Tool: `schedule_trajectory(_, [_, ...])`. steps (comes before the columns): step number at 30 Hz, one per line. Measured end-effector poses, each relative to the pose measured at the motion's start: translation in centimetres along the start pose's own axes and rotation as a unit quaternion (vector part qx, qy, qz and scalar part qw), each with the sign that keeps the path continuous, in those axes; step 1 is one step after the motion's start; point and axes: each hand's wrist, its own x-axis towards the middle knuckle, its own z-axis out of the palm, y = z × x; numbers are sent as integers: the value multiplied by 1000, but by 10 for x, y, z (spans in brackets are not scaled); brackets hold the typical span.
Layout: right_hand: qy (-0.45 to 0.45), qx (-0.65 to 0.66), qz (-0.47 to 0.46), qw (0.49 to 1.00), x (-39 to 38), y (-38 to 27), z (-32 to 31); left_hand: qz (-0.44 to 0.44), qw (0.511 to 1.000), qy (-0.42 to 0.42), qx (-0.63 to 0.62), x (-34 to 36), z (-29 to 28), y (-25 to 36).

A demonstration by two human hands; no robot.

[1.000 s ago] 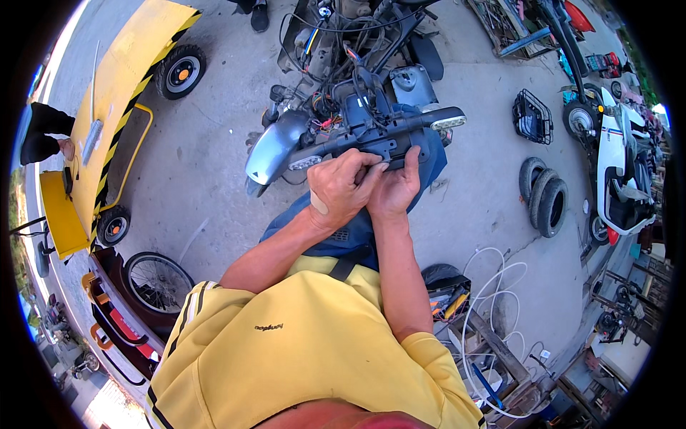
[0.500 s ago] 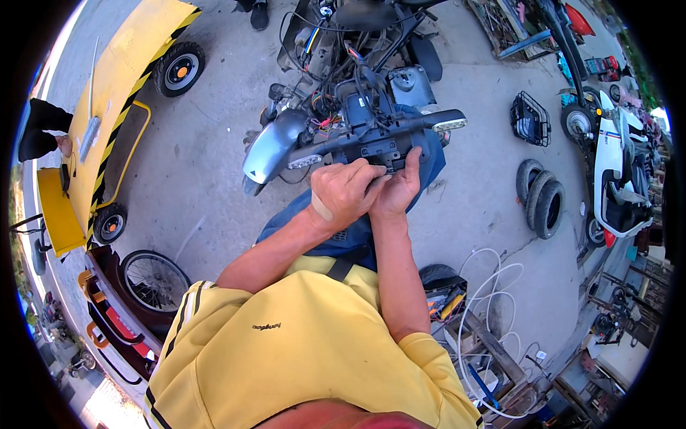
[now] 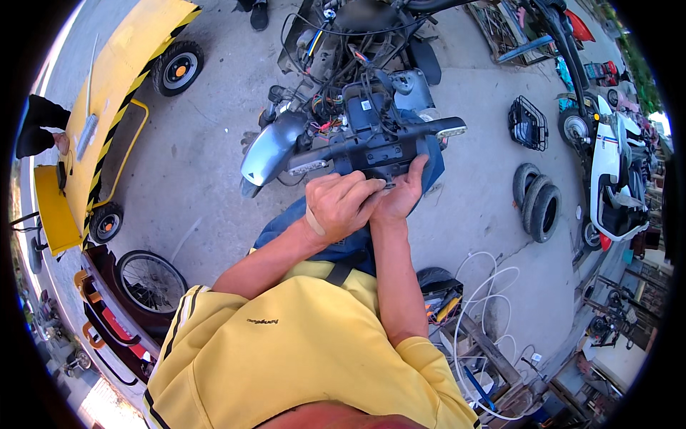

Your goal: The person holds a scooter handlebar assembly and repeatedly manipulates its internal components and wiring. They rotate the assembly, pull and adjust wires, and press internal parts with both hands. The work occurs in an outdoor repair area with other scooters and tools nearby.

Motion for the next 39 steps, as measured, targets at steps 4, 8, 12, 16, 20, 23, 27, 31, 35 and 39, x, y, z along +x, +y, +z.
schedule_trajectory(4, [26, -14, 2, 1000, 1, 0, 2, -1, 1000, 0, -8, -1, -3, 0])
schedule_trajectory(8, [36, -23, 12, 999, 1, -2, -1, 1, 1000, -8, -25, -2, -5, 1])
schedule_trajectory(12, [43, -32, 15, 998, 4, -1, -6, 2, 999, -1, -32, 1, -7, 3])
schedule_trajectory(16, [3, -19, 32, 999, 5, -1, -10, 3, 999, -4, -41, 2, -9, 2])
schedule_trajectory(20, [-50, 19, 49, 997, 7, -2, -10, 10, 999, -3, -46, -1, -11, 3])
schedule_trajectory(23, [-67, 50, 65, 994, 8, -2, -9, 13, 999, -2, -53, 3, -15, 6])
schedule_trajectory(27, [-54, 53, 73, 994, 9, -2, -6, 11, 998, 3, -60, 4, -15, 7])
schedule_trajectory(31, [-85, 90, 89, 988, 12, 0, -11, 9, 998, 3, -62, 5, -16, 7])
schedule_trajectory(35, [-69, 61, 90, 992, 15, 1, -9, 7, 998, -2, -59, 3, -16, 5])
schedule_trajectory(39, [-16, 75, 80, 994, 15, 6, 4, 8, 998, 6, -60, 4, -17, 4])
